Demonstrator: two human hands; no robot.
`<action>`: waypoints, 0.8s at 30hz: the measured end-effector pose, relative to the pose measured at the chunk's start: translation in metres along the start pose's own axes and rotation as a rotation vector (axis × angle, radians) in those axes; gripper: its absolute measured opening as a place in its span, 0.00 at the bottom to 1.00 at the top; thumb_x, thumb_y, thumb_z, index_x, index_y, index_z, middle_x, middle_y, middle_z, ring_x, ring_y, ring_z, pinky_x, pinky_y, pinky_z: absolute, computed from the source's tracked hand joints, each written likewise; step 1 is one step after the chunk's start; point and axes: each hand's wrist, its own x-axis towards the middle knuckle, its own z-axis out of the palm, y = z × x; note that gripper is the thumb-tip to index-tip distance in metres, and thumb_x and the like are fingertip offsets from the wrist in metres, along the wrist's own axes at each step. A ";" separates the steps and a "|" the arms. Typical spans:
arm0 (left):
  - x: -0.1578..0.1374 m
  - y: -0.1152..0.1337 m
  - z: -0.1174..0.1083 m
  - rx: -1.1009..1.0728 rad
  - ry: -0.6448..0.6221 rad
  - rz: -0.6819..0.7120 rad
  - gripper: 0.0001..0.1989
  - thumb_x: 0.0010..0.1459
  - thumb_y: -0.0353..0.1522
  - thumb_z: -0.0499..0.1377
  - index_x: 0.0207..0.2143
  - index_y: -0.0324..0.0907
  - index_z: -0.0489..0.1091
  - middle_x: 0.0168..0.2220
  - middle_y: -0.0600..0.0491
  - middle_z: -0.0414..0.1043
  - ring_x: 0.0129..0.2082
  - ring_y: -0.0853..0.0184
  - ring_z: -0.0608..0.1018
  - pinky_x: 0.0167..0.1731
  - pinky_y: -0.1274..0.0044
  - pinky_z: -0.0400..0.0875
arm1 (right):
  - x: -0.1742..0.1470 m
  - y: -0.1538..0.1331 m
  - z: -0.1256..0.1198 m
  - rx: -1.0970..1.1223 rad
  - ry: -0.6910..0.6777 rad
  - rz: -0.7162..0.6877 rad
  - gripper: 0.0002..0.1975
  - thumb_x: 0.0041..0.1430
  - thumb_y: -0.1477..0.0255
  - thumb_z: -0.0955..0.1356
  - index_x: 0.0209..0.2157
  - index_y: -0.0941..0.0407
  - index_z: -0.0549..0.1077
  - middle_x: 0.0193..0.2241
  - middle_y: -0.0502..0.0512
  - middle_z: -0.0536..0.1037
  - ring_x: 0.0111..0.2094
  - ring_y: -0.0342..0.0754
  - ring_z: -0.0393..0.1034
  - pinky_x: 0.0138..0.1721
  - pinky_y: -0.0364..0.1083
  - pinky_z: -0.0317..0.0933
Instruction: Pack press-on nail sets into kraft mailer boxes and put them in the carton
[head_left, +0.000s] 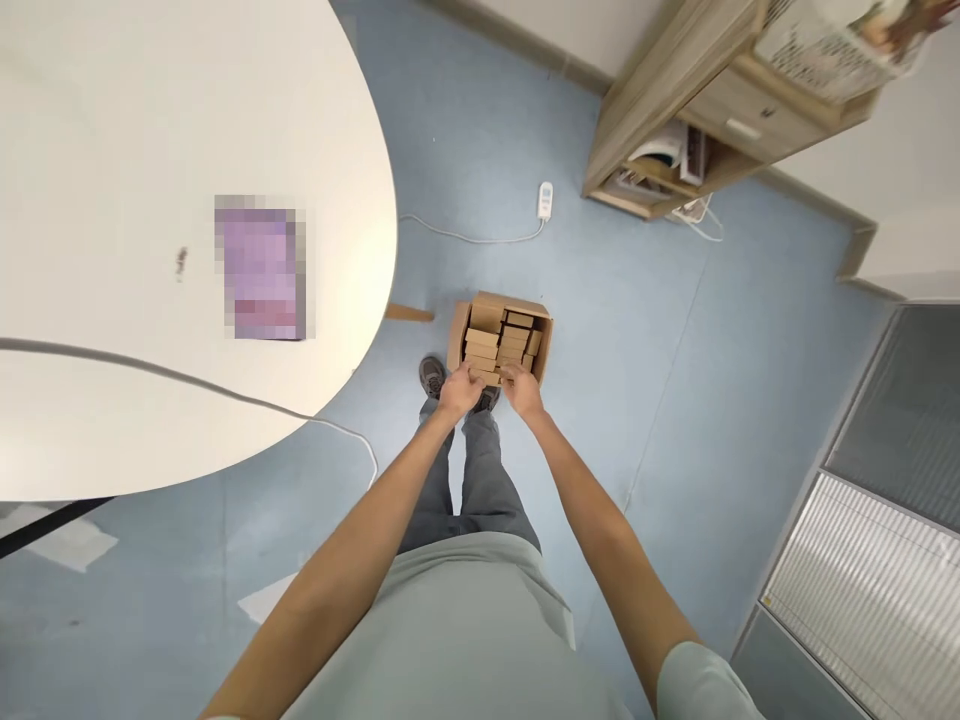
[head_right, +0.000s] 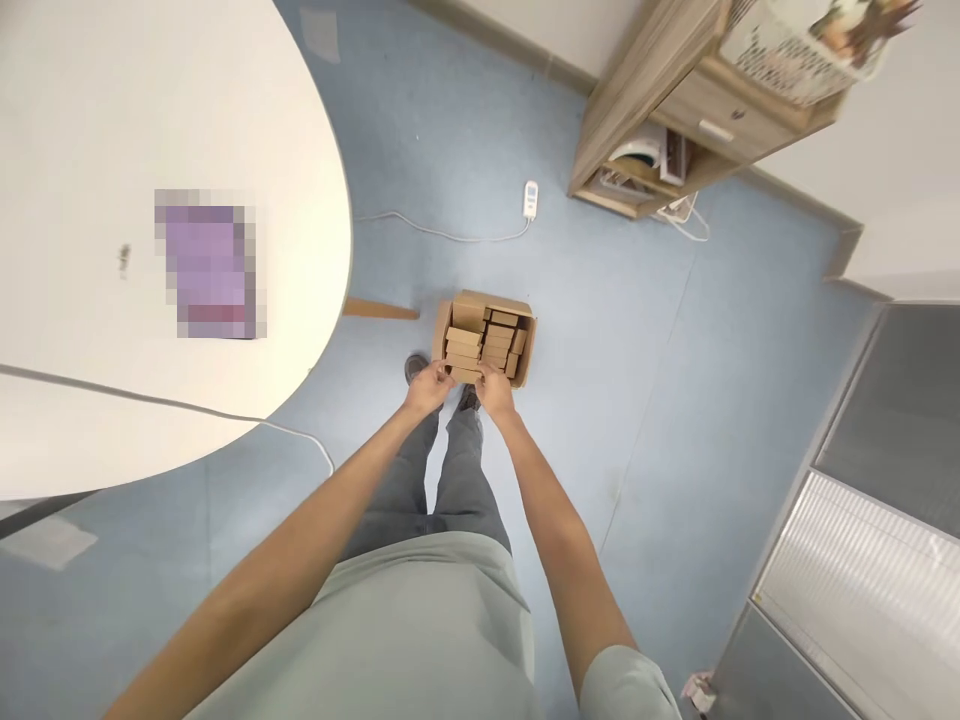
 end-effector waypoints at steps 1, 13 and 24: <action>-0.014 0.004 -0.004 -0.013 -0.006 0.010 0.29 0.63 0.30 0.60 0.66 0.39 0.71 0.45 0.46 0.86 0.49 0.56 0.85 0.55 0.69 0.75 | -0.015 -0.006 -0.006 0.027 0.014 -0.003 0.20 0.64 0.82 0.67 0.54 0.56 0.82 0.59 0.61 0.83 0.61 0.53 0.79 0.67 0.54 0.70; -0.169 0.026 -0.042 -0.235 0.112 0.106 0.26 0.64 0.36 0.59 0.63 0.38 0.72 0.40 0.47 0.86 0.35 0.60 0.85 0.43 0.71 0.78 | -0.140 -0.084 -0.076 0.270 0.233 -0.145 0.09 0.64 0.74 0.68 0.41 0.53 0.81 0.52 0.61 0.84 0.53 0.53 0.82 0.60 0.54 0.75; -0.261 0.032 -0.098 -0.406 0.167 0.295 0.30 0.62 0.40 0.57 0.64 0.37 0.72 0.39 0.49 0.85 0.31 0.62 0.82 0.38 0.70 0.79 | -0.203 -0.181 -0.092 0.329 0.386 -0.270 0.04 0.62 0.72 0.69 0.36 0.52 0.77 0.53 0.62 0.84 0.52 0.55 0.82 0.60 0.57 0.76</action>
